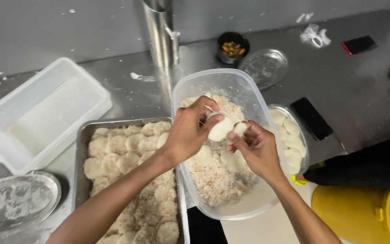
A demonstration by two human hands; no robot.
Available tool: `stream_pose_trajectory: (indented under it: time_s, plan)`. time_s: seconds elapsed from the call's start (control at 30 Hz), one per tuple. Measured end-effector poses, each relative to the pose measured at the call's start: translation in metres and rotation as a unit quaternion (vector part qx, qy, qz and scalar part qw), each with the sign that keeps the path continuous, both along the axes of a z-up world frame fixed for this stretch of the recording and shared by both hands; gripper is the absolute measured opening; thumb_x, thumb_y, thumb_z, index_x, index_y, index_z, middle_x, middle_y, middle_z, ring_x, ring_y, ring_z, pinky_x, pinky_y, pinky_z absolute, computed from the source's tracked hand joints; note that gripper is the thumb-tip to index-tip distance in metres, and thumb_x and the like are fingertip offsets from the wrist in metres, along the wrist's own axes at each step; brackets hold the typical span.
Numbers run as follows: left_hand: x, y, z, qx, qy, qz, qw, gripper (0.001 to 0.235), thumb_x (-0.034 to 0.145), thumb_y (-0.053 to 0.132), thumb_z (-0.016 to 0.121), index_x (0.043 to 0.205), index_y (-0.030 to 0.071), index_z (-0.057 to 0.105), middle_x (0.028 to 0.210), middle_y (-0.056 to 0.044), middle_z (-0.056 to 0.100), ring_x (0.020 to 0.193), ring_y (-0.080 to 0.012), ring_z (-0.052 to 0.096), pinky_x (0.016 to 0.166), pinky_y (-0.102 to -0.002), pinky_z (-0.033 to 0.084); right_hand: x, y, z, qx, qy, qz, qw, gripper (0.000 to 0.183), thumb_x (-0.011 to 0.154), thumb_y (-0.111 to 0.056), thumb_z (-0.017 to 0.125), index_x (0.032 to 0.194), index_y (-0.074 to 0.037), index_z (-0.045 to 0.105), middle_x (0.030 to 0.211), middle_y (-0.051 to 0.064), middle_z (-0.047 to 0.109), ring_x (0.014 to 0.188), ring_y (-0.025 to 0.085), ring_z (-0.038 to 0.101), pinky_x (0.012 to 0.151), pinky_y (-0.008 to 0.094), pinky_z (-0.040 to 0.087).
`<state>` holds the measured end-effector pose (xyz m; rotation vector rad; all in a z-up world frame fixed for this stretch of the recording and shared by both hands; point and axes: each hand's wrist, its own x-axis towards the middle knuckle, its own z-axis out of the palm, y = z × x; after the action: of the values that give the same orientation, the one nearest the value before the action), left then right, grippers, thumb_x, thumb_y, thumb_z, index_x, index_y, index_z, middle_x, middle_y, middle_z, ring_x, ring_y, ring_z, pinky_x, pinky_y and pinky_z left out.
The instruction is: The person coats white round food items with shredded material by dipping them into a plastic container and then places them into a metal tray.
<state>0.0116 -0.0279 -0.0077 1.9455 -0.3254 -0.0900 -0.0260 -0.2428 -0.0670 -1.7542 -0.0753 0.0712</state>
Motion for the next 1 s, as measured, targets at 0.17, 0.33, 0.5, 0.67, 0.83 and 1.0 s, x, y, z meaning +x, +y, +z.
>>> stream_pose_trajectory:
  time_s: [0.17,0.33,0.5,0.67,0.83,1.0]
  plan:
    - [0.017,-0.009,-0.005,-0.115,-0.051,0.001,0.992,0.015,0.100,0.017,0.067,0.098,0.002,0.069,0.098,-0.004,0.069,0.068,-0.0081,0.062,0.058,-0.026,0.052,0.008,-0.037,0.029,-0.003,-0.023,-0.104,0.994,0.008,0.097,-0.002,0.063,0.101,0.002,0.068,0.099,0.008,0.074,0.078,0.015,0.073,0.064,0.032,0.066]
    - [0.019,0.002,0.006,-0.095,-0.055,0.058,0.992,0.020,0.101,0.016,0.068,0.112,0.000,0.064,0.085,-0.011,0.073,0.070,-0.0099,0.059,0.056,-0.026,0.046,0.027,-0.061,0.056,0.070,-0.275,-0.169,0.944,0.007,0.114,-0.005,0.061,0.120,-0.001,0.062,0.116,0.010,0.067,0.097,0.016,0.070,0.082,0.032,0.063]
    - [0.019,-0.004,0.016,-0.070,-0.034,-0.011,0.997,0.018,0.100,0.017,0.062,0.110,0.004,0.064,0.095,-0.009,0.075,0.078,-0.0115,0.074,0.060,-0.026,0.063,0.080,-0.035,0.032,-0.367,-0.531,-0.069,0.761,0.017,0.104,-0.006,0.055,0.114,-0.006,0.068,0.113,0.014,0.072,0.092,0.023,0.073,0.079,0.031,0.063]
    - [0.020,-0.003,-0.020,0.049,0.014,-0.142,0.989,0.015,0.099,0.016,0.062,0.104,0.003,0.067,0.095,-0.013,0.076,0.080,-0.0197,0.076,0.068,-0.032,0.064,0.078,-0.036,0.015,-0.503,-0.224,0.119,0.826,0.012,0.096,0.001,0.063,0.106,-0.001,0.069,0.119,0.023,0.072,0.097,0.028,0.075,0.076,0.030,0.064]
    - [0.012,-0.016,-0.065,-0.015,-0.019,-0.325,0.945,0.017,0.093,-0.005,0.059,0.105,-0.001,0.071,0.106,-0.019,0.073,0.098,-0.0258,0.074,0.084,-0.032,0.064,0.040,-0.038,0.026,-0.432,0.017,0.196,0.880,0.035,0.092,-0.004,0.065,0.127,-0.005,0.068,0.115,0.020,0.072,0.076,0.023,0.076,0.072,0.027,0.066]
    - [0.007,-0.025,-0.076,0.376,-0.056,-0.271,0.884,0.031,0.091,-0.013,0.054,0.120,-0.006,0.063,0.099,-0.023,0.070,0.082,-0.0284,0.075,0.064,-0.034,0.065,0.027,-0.020,0.008,-0.533,0.068,0.256,0.804,0.040,0.089,0.000,0.061,0.129,-0.002,0.064,0.117,0.021,0.071,0.090,0.028,0.074,0.082,0.034,0.065]
